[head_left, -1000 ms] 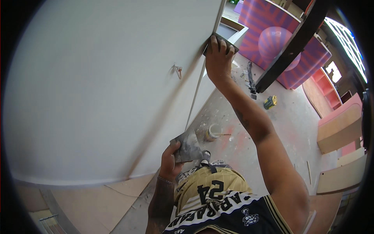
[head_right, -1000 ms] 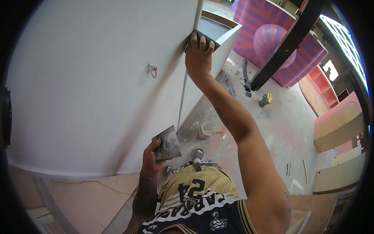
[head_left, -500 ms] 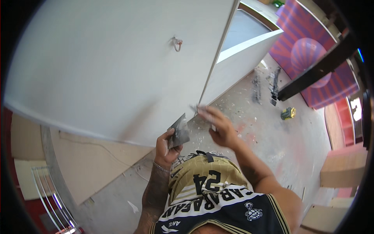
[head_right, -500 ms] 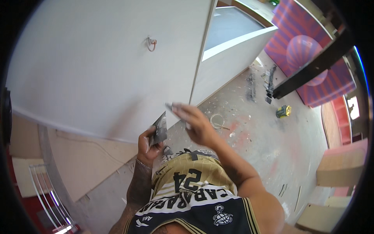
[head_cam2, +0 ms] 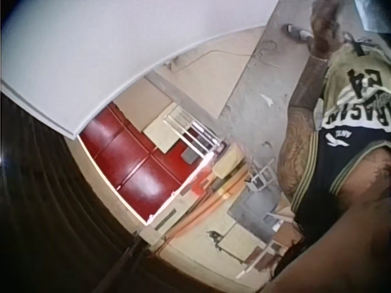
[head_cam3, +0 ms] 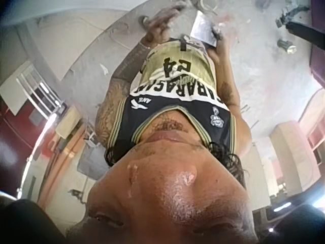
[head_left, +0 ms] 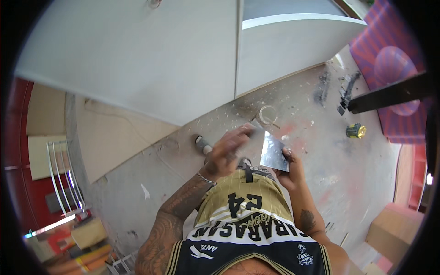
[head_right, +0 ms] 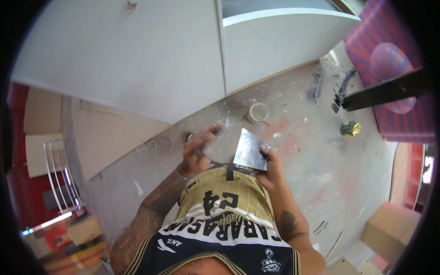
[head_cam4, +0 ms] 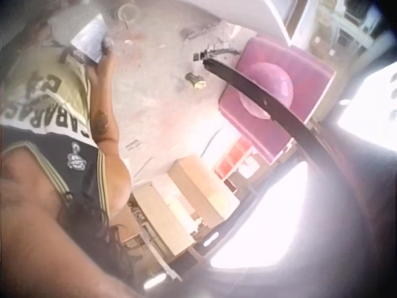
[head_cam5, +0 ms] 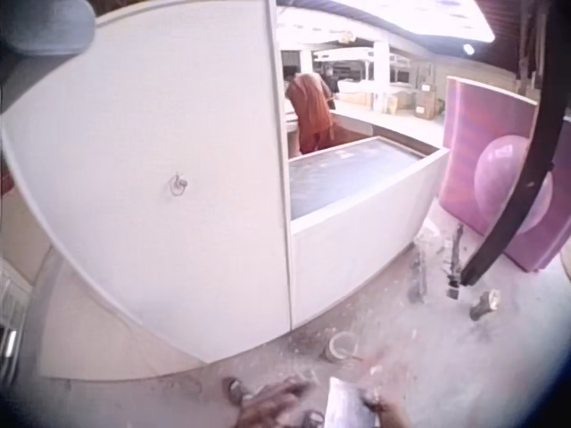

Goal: Applying putty or joint compound to the corner and surface of a wall using putty knives.

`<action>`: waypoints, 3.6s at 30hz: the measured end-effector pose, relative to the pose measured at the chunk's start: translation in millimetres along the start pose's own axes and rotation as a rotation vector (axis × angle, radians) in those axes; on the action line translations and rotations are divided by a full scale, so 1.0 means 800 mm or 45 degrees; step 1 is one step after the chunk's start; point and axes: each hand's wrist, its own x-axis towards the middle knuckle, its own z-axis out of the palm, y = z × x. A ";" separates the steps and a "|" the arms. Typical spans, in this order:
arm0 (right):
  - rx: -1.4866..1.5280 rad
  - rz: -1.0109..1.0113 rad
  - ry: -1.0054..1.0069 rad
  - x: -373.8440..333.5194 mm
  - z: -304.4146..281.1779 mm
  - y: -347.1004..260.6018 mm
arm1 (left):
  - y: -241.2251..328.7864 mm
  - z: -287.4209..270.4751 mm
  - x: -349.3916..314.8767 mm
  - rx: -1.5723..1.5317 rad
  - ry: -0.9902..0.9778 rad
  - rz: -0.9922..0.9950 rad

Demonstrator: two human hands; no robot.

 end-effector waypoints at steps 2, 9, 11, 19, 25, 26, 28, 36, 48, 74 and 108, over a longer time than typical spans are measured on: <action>0.127 0.251 -0.053 -0.032 0.050 0.003 | 0.024 0.008 0.002 0.404 -0.410 0.229; 0.213 0.039 -0.582 -0.035 0.058 -0.033 | 0.061 -0.028 -0.014 0.840 -0.940 0.155; -0.245 -0.380 -0.577 -0.030 0.064 -0.038 | 0.071 -0.032 -0.048 0.580 -0.693 -0.544; -1.717 -1.326 -1.387 0.005 0.107 0.025 | 0.013 -0.052 -0.077 -1.436 0.932 -1.792; -2.256 -1.007 -0.730 0.108 0.050 0.055 | -0.075 -0.109 -0.058 -1.434 0.801 -1.770; -2.492 -0.764 -0.627 0.128 0.038 0.051 | -0.100 -0.133 -0.062 -1.458 0.812 -1.796; -2.584 -0.712 -0.536 0.173 0.016 0.056 | -0.151 -0.173 -0.064 -1.421 0.769 -1.828; -2.490 -1.172 -0.559 0.372 -0.036 0.063 | -0.414 -0.217 -0.101 -1.066 0.163 -1.911; -2.873 -0.918 -0.750 0.659 -0.261 0.088 | -0.710 -0.272 -0.248 -0.872 -0.080 -1.592; -1.979 -2.874 0.523 0.737 -0.072 0.071 | -0.798 -0.259 -0.405 -1.420 0.067 -1.443; -2.586 -3.010 1.336 0.823 -0.146 0.116 | -0.840 -0.253 -0.456 -1.475 0.272 -1.534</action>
